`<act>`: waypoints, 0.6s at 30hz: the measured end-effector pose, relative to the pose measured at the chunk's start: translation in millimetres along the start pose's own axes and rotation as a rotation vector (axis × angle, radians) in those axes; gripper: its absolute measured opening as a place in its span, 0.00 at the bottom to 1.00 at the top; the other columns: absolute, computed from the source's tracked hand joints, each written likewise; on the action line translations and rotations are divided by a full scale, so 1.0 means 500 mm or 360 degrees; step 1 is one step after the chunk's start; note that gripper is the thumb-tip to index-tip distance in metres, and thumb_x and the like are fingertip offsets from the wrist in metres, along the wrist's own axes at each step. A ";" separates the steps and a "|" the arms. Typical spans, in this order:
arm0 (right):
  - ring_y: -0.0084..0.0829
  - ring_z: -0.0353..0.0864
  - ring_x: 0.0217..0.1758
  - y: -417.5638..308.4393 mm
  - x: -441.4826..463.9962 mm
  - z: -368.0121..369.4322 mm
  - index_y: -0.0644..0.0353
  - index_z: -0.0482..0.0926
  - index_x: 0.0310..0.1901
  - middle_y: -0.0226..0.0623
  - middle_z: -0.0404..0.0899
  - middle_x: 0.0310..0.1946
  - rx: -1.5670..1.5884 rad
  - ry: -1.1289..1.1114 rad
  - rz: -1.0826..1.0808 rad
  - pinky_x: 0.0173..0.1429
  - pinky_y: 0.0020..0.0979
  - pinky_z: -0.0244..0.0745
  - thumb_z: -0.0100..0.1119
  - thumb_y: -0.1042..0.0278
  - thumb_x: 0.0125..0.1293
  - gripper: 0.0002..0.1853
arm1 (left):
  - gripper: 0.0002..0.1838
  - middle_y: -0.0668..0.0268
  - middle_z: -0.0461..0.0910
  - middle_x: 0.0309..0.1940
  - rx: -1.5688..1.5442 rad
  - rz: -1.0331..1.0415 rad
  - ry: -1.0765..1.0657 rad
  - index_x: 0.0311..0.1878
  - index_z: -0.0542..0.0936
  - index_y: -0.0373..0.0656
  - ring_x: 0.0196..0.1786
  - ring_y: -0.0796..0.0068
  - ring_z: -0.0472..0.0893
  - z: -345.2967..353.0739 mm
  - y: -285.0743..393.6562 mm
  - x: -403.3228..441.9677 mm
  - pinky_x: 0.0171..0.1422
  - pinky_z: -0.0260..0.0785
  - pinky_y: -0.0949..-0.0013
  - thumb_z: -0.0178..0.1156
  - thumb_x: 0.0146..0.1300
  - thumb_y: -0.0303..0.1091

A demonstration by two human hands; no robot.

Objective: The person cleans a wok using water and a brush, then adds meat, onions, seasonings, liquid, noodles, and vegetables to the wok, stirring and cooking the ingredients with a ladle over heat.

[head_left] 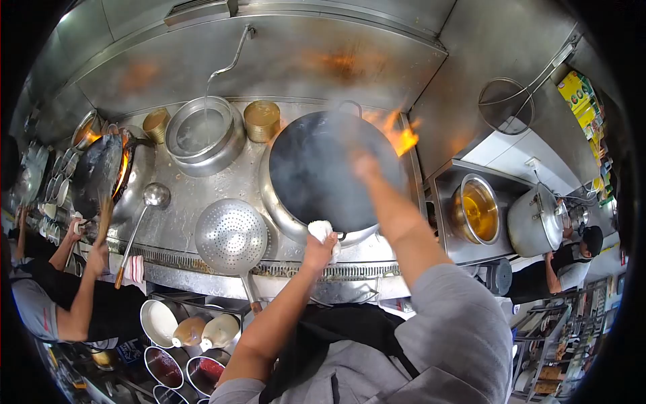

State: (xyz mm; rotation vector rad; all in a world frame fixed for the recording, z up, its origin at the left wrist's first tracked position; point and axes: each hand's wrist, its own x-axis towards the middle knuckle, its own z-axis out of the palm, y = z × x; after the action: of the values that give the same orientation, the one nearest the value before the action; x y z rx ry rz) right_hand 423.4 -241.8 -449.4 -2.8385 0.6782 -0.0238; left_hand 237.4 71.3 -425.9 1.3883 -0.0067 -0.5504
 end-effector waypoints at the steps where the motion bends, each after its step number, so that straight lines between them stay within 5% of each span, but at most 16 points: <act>1: 0.45 0.76 0.63 -0.137 -0.147 -0.068 0.48 0.71 0.67 0.45 0.77 0.61 -0.0185 -0.0279 -0.0114 0.67 0.42 0.69 0.38 0.44 0.74 0.27 | 0.06 0.69 0.75 0.26 -0.0002 0.0006 0.0003 0.40 0.72 0.43 0.24 0.79 0.72 0.008 0.003 0.001 0.23 0.63 0.70 0.59 0.71 0.32; 2: 0.47 0.76 0.63 -0.204 -0.224 -0.038 0.47 0.69 0.69 0.45 0.77 0.61 0.0415 -0.0333 0.0036 0.66 0.43 0.69 0.42 0.43 0.73 0.28 | 0.07 0.69 0.75 0.28 -0.0001 0.0105 0.0087 0.42 0.72 0.42 0.25 0.79 0.73 0.010 0.010 -0.002 0.23 0.64 0.70 0.59 0.71 0.33; 3: 0.48 0.76 0.62 -0.241 -0.291 -0.044 0.44 0.70 0.69 0.45 0.78 0.60 0.0664 -0.0411 -0.0182 0.65 0.43 0.70 0.46 0.42 0.72 0.28 | 0.08 0.69 0.76 0.29 0.0005 0.0190 0.0164 0.44 0.72 0.42 0.26 0.80 0.73 0.008 0.009 -0.012 0.24 0.64 0.70 0.59 0.72 0.34; 5: 0.47 0.76 0.63 -0.213 -0.374 -0.128 0.42 0.72 0.68 0.46 0.77 0.61 0.0688 -0.0717 -0.0489 0.66 0.42 0.70 0.48 0.38 0.69 0.29 | 0.09 0.69 0.76 0.31 -0.0052 0.0136 0.0069 0.46 0.71 0.42 0.28 0.79 0.74 -0.005 0.011 -0.021 0.26 0.65 0.70 0.59 0.72 0.35; 7: 0.42 0.79 0.60 -0.067 -0.349 -0.220 0.39 0.75 0.65 0.43 0.79 0.59 0.0349 -0.1093 -0.0582 0.65 0.40 0.70 0.50 0.34 0.67 0.31 | 0.11 0.69 0.76 0.32 -0.0121 0.0102 -0.0049 0.49 0.70 0.42 0.29 0.79 0.74 -0.010 0.036 -0.017 0.27 0.66 0.70 0.59 0.72 0.37; 8: 0.36 0.81 0.58 0.003 -0.319 -0.299 0.37 0.74 0.66 0.42 0.80 0.58 0.0011 -0.1036 -0.0448 0.64 0.38 0.72 0.60 0.42 0.63 0.29 | 0.12 0.70 0.76 0.32 -0.0237 0.0019 -0.0144 0.49 0.70 0.43 0.29 0.79 0.74 -0.016 0.051 -0.026 0.28 0.67 0.70 0.59 0.72 0.37; 9: 0.38 0.82 0.57 0.058 -0.267 -0.378 0.37 0.78 0.62 0.40 0.81 0.57 -0.0348 -0.0985 -0.0106 0.62 0.39 0.75 0.58 0.42 0.64 0.25 | 0.12 0.70 0.76 0.32 -0.0344 -0.0060 -0.0234 0.50 0.70 0.43 0.29 0.79 0.74 -0.029 0.065 -0.040 0.29 0.67 0.70 0.59 0.72 0.38; 11: 0.47 0.80 0.59 0.108 -0.227 -0.528 0.45 0.80 0.56 0.47 0.82 0.54 -0.0750 -0.0290 0.0260 0.59 0.45 0.77 0.48 0.39 0.69 0.25 | 0.15 0.69 0.77 0.37 -0.0370 -0.0227 -0.0182 0.54 0.70 0.43 0.36 0.78 0.77 -0.069 0.071 -0.064 0.38 0.72 0.70 0.60 0.71 0.37; 13: 0.51 0.82 0.55 0.173 -0.215 -0.587 0.49 0.66 0.70 0.53 0.82 0.51 -0.0196 0.0542 0.0485 0.58 0.46 0.77 0.49 0.40 0.70 0.33 | 0.23 0.63 0.76 0.45 -0.0238 -0.0052 -0.0076 0.60 0.66 0.39 0.50 0.71 0.77 -0.122 0.040 -0.095 0.56 0.71 0.64 0.62 0.66 0.32; 17: 0.41 0.80 0.58 0.263 -0.324 -0.523 0.51 0.64 0.73 0.48 0.81 0.55 0.0772 0.0710 0.0247 0.61 0.38 0.73 0.50 0.48 0.74 0.30 | 0.30 0.57 0.78 0.50 0.0187 -0.0055 -0.0125 0.61 0.69 0.38 0.53 0.64 0.78 -0.225 0.001 -0.174 0.58 0.70 0.63 0.66 0.54 0.28; 18: 0.36 0.77 0.61 0.308 -0.353 -0.463 0.53 0.64 0.73 0.46 0.79 0.59 0.0912 0.0755 0.0121 0.65 0.34 0.69 0.50 0.50 0.75 0.29 | 0.32 0.54 0.79 0.49 0.0750 -0.0154 -0.0144 0.62 0.69 0.39 0.53 0.58 0.78 -0.245 -0.020 -0.184 0.58 0.71 0.60 0.68 0.53 0.30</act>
State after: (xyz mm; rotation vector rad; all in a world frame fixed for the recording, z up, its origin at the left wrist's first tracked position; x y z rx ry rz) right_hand 181.7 -345.6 -251.0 -2.2542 0.7209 -0.7672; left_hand 192.7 218.1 -431.4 1.8270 -0.1516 -0.7224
